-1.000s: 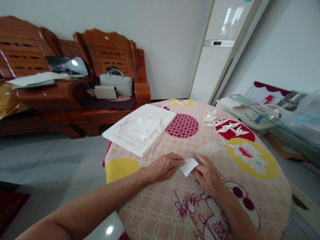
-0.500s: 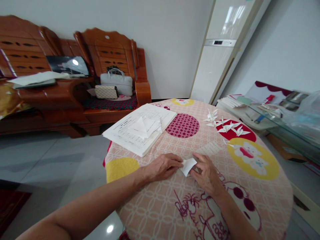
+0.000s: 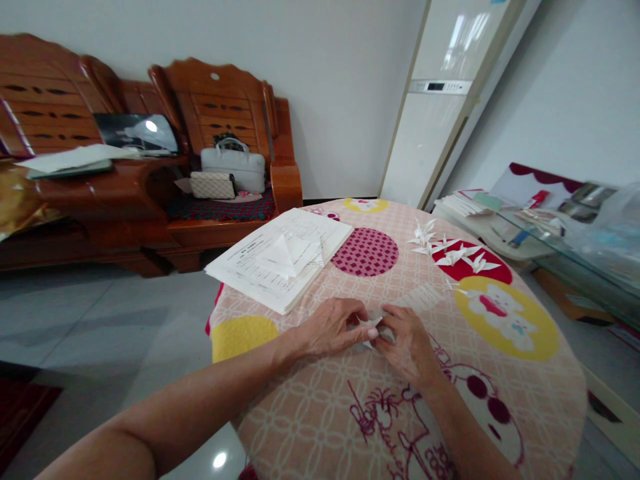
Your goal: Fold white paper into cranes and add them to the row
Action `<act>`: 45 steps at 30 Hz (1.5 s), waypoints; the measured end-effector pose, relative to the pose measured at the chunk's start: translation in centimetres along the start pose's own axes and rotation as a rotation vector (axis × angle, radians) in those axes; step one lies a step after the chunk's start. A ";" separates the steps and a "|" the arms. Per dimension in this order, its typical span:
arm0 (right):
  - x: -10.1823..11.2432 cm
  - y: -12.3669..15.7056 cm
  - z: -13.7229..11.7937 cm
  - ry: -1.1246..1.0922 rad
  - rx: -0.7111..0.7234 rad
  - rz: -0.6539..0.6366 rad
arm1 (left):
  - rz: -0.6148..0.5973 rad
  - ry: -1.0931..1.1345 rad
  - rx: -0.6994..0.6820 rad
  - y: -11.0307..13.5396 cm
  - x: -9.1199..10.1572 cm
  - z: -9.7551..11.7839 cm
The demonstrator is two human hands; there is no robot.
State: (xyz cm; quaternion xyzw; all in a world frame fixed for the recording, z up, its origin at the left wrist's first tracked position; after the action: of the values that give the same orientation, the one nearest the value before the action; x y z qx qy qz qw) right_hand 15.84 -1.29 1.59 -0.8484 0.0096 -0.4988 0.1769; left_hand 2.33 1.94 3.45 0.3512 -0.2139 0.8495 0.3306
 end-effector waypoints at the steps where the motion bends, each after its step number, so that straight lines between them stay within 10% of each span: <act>1: 0.0 0.0 -0.1 0.006 0.007 0.000 | 0.012 -0.029 0.042 -0.4 0.1 0.3; 16: 2.0 2.1 -1.8 0.001 0.326 0.197 | 0.178 -0.250 0.242 -1.5 -0.3 -1.3; 31: 0.4 2.0 -2.2 -0.061 0.217 -0.009 | 0.233 -0.085 0.212 -1.5 0.1 -1.7; 45: -0.9 2.6 -2.8 0.127 0.242 -0.054 | -0.265 -0.030 -0.377 -1.2 -0.2 2.0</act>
State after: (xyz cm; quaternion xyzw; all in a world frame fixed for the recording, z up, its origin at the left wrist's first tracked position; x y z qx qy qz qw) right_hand 13.48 -4.33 1.29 -0.7877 -0.0624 -0.5535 0.2632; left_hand 4.16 1.46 4.84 0.3209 -0.3256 0.7384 0.4957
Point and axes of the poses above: each hand's wrist, its own y-axis away from the middle knuckle, its own x-axis out of the back of the hand, z = x × y, the point moved 7 cm from there along -y, towards the middle knuckle
